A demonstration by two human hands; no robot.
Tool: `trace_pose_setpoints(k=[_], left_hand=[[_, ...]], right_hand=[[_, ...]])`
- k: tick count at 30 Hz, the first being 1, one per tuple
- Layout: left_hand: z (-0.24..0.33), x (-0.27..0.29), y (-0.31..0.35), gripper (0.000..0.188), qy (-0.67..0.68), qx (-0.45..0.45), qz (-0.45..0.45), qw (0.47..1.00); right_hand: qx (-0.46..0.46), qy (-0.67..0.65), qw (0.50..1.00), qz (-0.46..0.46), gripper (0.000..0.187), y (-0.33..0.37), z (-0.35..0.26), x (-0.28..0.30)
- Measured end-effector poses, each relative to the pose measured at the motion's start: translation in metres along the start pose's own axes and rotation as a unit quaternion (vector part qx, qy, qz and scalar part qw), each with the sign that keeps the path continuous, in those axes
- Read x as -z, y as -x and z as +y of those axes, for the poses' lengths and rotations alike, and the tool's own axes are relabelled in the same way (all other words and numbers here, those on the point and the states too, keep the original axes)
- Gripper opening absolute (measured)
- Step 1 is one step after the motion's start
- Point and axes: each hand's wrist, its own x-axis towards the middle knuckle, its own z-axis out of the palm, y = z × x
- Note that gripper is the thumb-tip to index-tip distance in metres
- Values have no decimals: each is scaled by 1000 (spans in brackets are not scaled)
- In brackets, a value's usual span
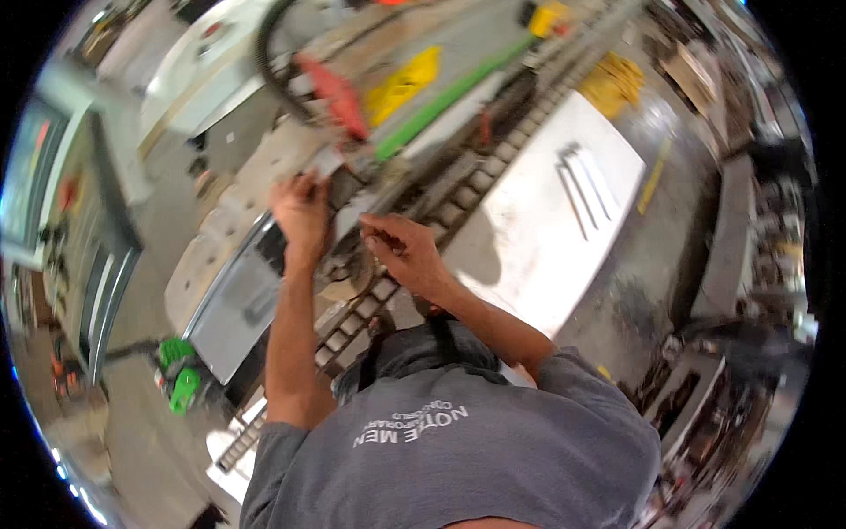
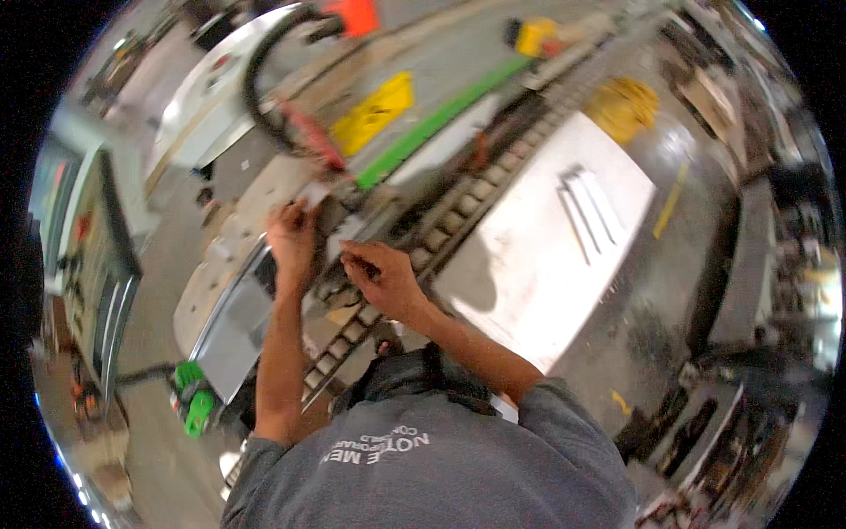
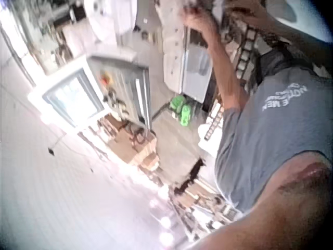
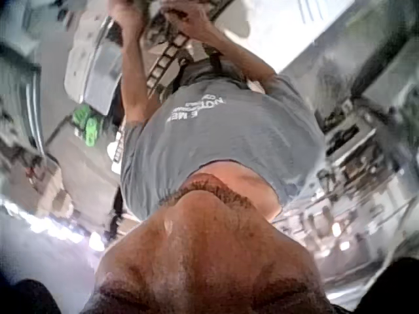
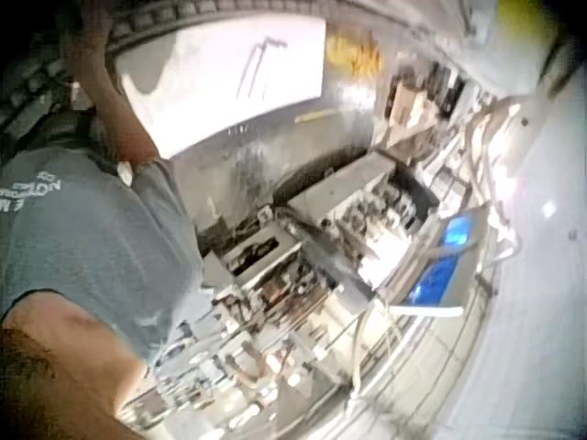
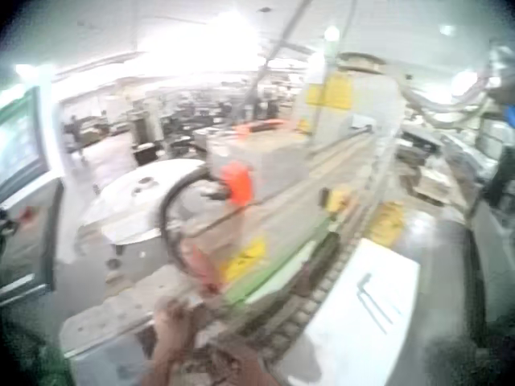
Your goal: The person picks up several white rectangular wood panels, carries them to a large edge-banding machine, and feeds them into the machine one at a time before returning to the stack to pick up more panels.
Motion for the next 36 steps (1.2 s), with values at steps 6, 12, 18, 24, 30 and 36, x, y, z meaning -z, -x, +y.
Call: trace_pose_setpoints(k=[6, 12, 18, 24, 30, 36], left_hand=[[18, 18, 8, 23, -13, -39, 12, 999], [33, 47, 65, 21, 41, 41, -35, 998], [20, 66, 100, 17, 52, 108, 4, 993], [35, 70, 108, 20, 74, 109, 19, 991], [95, 84, 123, 56, 116, -21, -101, 988], [109, 114, 124, 63, 203, 52, -189, 959]], right_hand=[[-99, 199, 941, 256, 36, 27, 61, 179], [-195, 615, 735, 207, 67, 58, 154, 360], [-239, 688, 664, 169, 66, 74, 187, 350], [-280, 530, 792, 116, 44, 80, 164, 354], [-157, -127, 964, 171, 29, 67, 19, 181], [-149, -362, 920, 6, 44, 47, 5, 0]])
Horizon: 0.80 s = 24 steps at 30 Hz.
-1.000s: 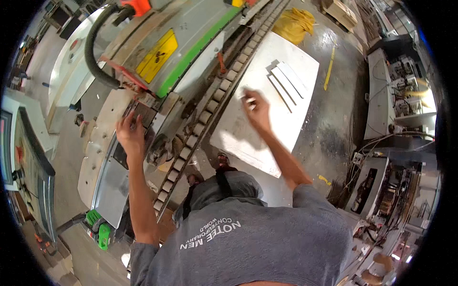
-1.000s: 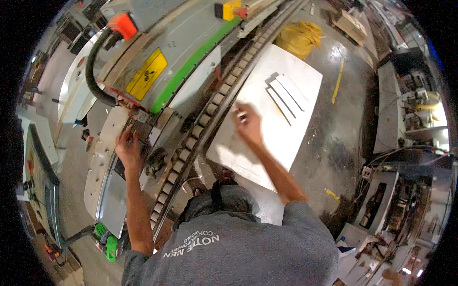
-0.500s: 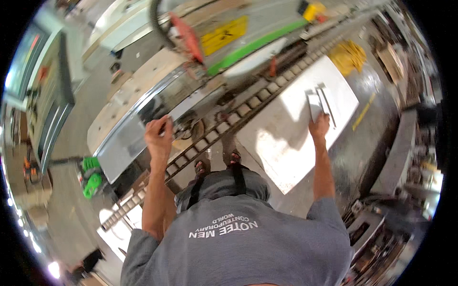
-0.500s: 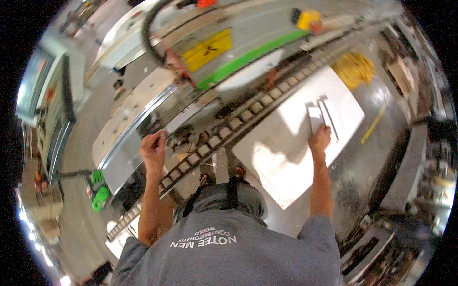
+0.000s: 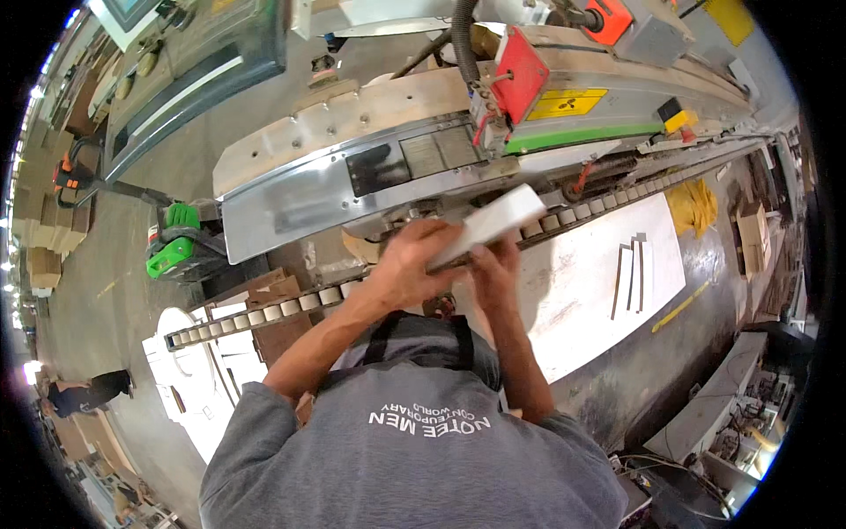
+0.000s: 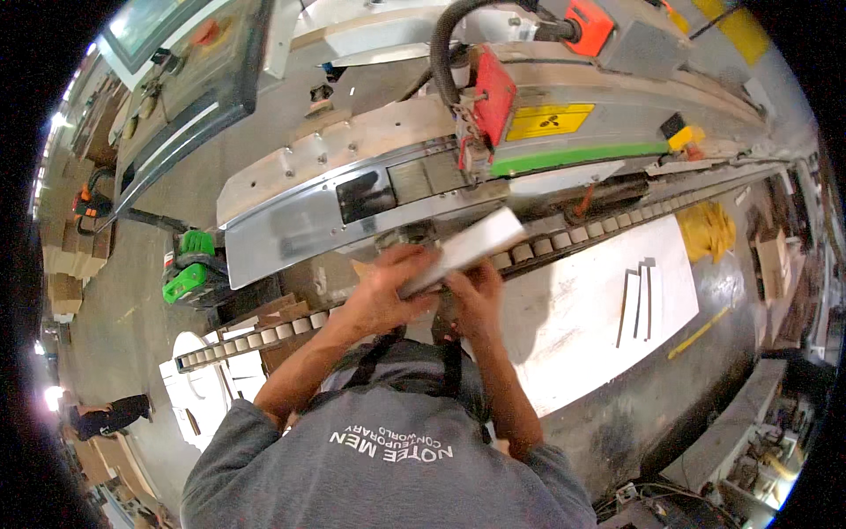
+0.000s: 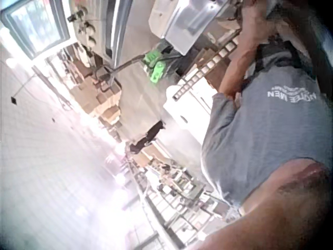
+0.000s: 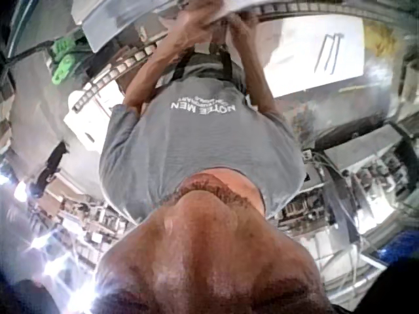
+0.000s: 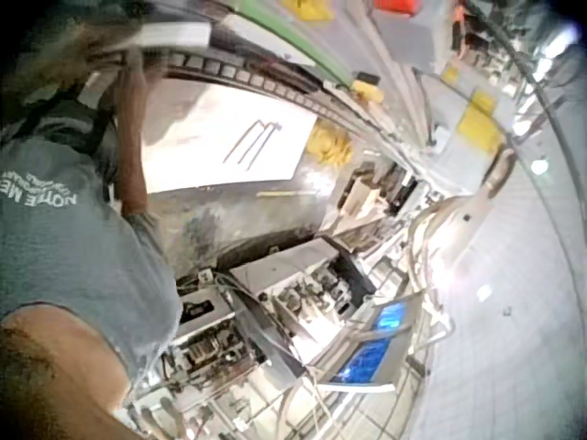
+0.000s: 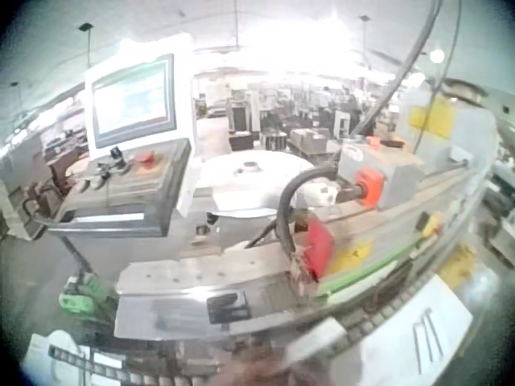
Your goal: The person picks up several white rectangular wood panels, carries them to a large edge-banding machine, and feeds them into the machine one at a time before returning to the stack to pick up more panels.
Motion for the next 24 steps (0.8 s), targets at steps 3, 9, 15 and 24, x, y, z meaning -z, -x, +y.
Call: trace_pose_setpoints(k=[3, 9, 15, 24], left_hand=[[-40, 33, 1, 56, -66, -16, 75, 995], [-121, 95, -9, 51, -166, -45, 141, 975], [-151, 113, -23, 46, -279, -136, 200, 929], [-163, 124, -1, 41, -266, -26, 275, 924]], right_hand=[[-60, 9, 997, -53, 38, -26, 15, -53], [-107, 103, 987, -68, 48, -51, 59, -98], [-95, 87, 988, -81, 84, -76, 103, -123], [-69, 98, 990, -72, 85, -93, 124, -132]])
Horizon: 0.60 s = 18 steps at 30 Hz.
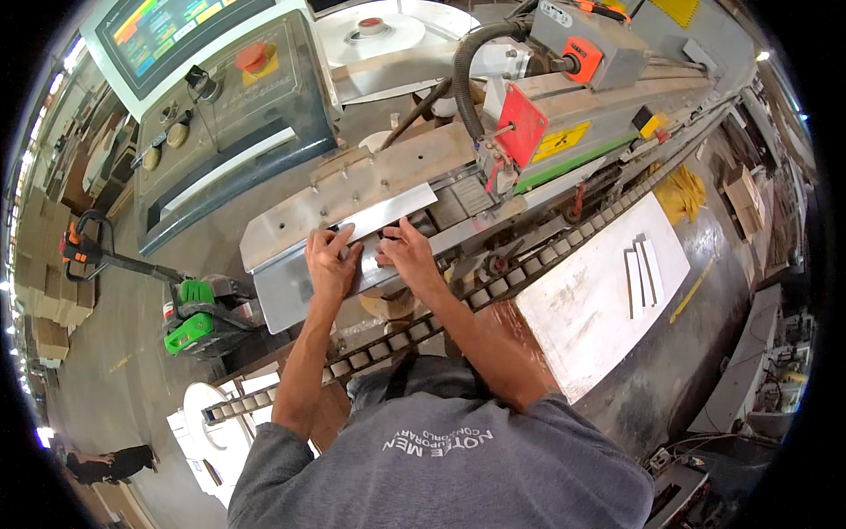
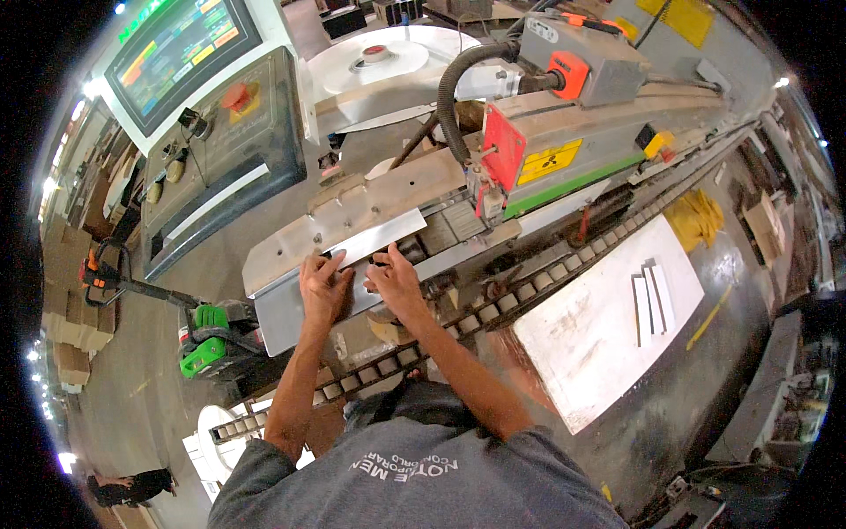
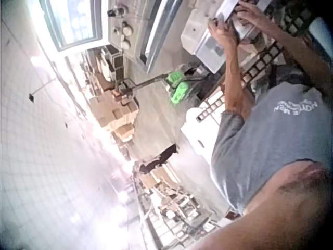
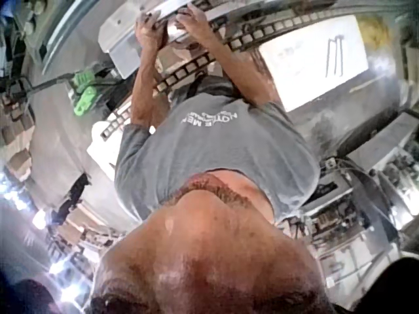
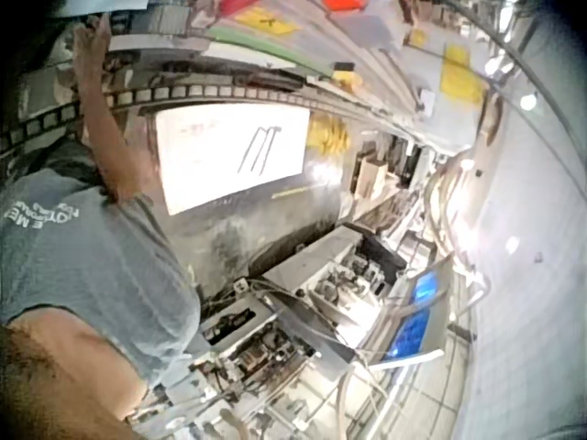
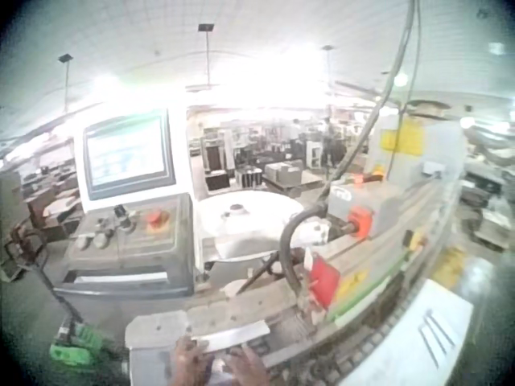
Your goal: The person picks up several white rectangular wood panels, carries them to a large edge-banding machine, and feeds them into the machine one at a time before returning to the stack to pick up more panels.
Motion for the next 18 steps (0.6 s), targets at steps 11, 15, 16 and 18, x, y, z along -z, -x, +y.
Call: trace_pose_setpoints(k=[11, 15, 16, 18], left_hand=[[-6, -5, -4, 37, 47, -21, 25, 998], [-12, -8, -1, 37, 41, -15, 19, 999], [-16, -9, -2, 37, 47, -15, 21, 999], [-11, -11, -3, 38, 59, -17, 16, 998]], right_hand=[[13, 48, 999, 3, 61, 0, -8, 1], [43, 81, 996, -5, 82, -4, 0, 2], [54, 90, 994, -13, 80, -5, 0, 2], [51, 86, 995, 0, 80, -7, 0, 2]])
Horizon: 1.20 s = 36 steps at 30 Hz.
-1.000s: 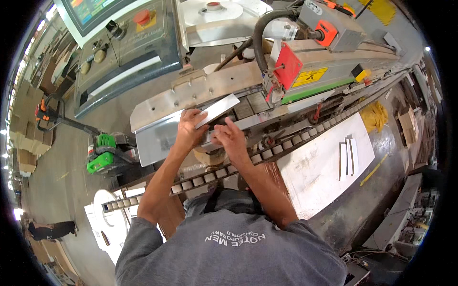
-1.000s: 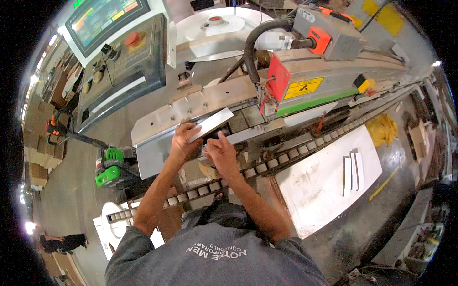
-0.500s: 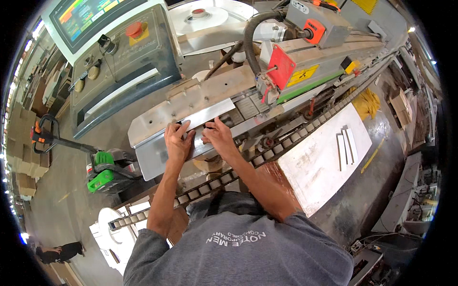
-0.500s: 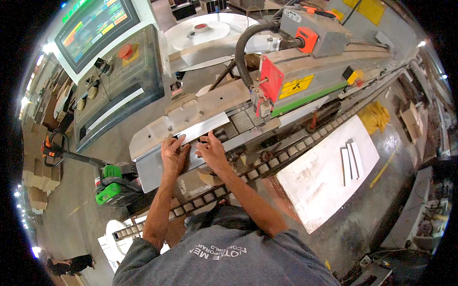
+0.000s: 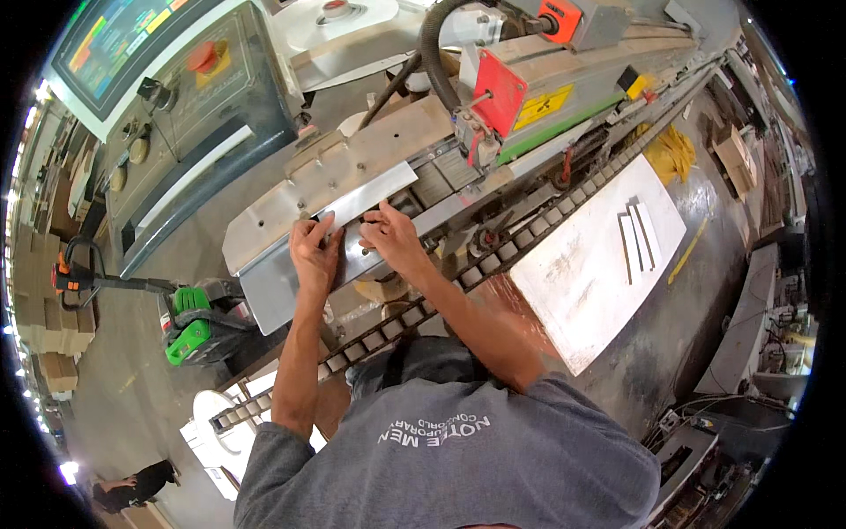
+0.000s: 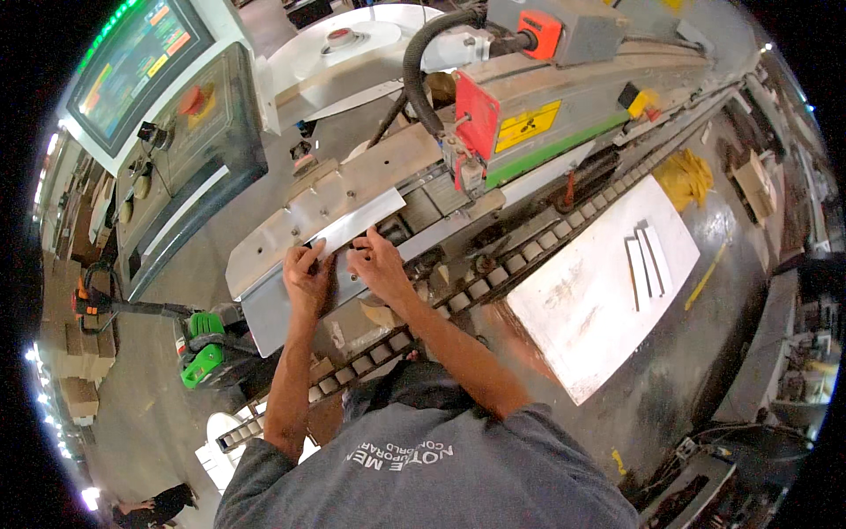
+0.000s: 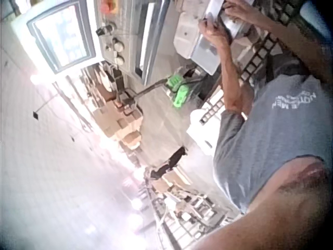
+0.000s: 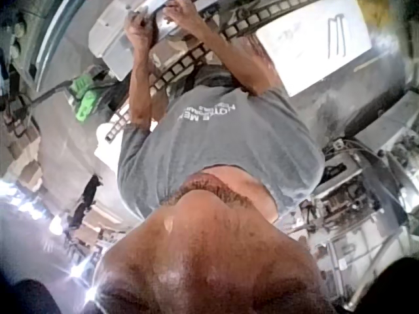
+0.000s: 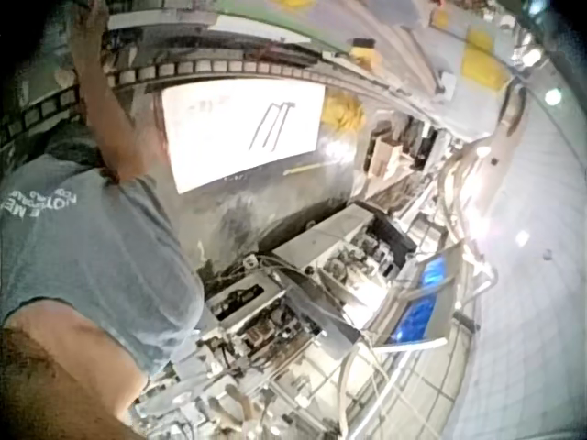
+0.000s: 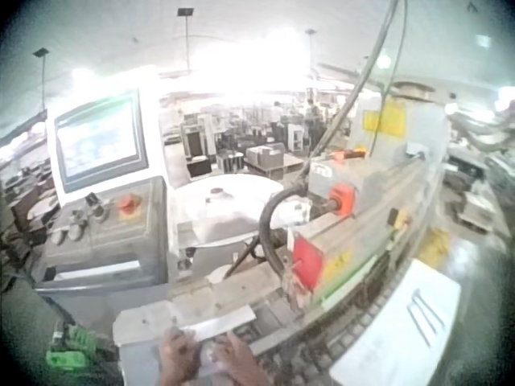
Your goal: The person picks up several white rectangular wood panels, carries them to a large edge-banding machine, and feeds them into the machine one at a time before returning to the stack to pick up more panels.
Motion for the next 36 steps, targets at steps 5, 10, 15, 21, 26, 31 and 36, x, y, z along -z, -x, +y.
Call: trace_pose_setpoints(k=[5, 10, 15, 21, 26, 31, 36], left_hand=[[6, -1, -3, 35, -3, -8, -1, 1000], [11, -15, -10, 36, -1, -30, -5, 1000], [28, -41, -21, 32, -1, -34, -4, 999], [51, -75, -36, 30, -54, -49, -23, 997], [78, -116, -56, 26, -64, -72, -34, 995], [93, -155, -67, 24, -2, -49, -86, 995], [124, -161, -90, 34, -12, -108, -87, 990]], right_hand=[[10, 21, 999, 28, 60, 1, -7, 1], [3, 35, 999, 29, 50, -7, -15, 16], [-4, 35, 998, 60, 28, -18, -24, 42], [-5, 59, 993, 103, 36, -29, -37, 73], [9, 198, 975, 100, 46, -26, -48, 118], [77, 136, 982, 106, 40, 60, -87, 138], [150, 266, 918, 252, 36, 111, -96, 264]])
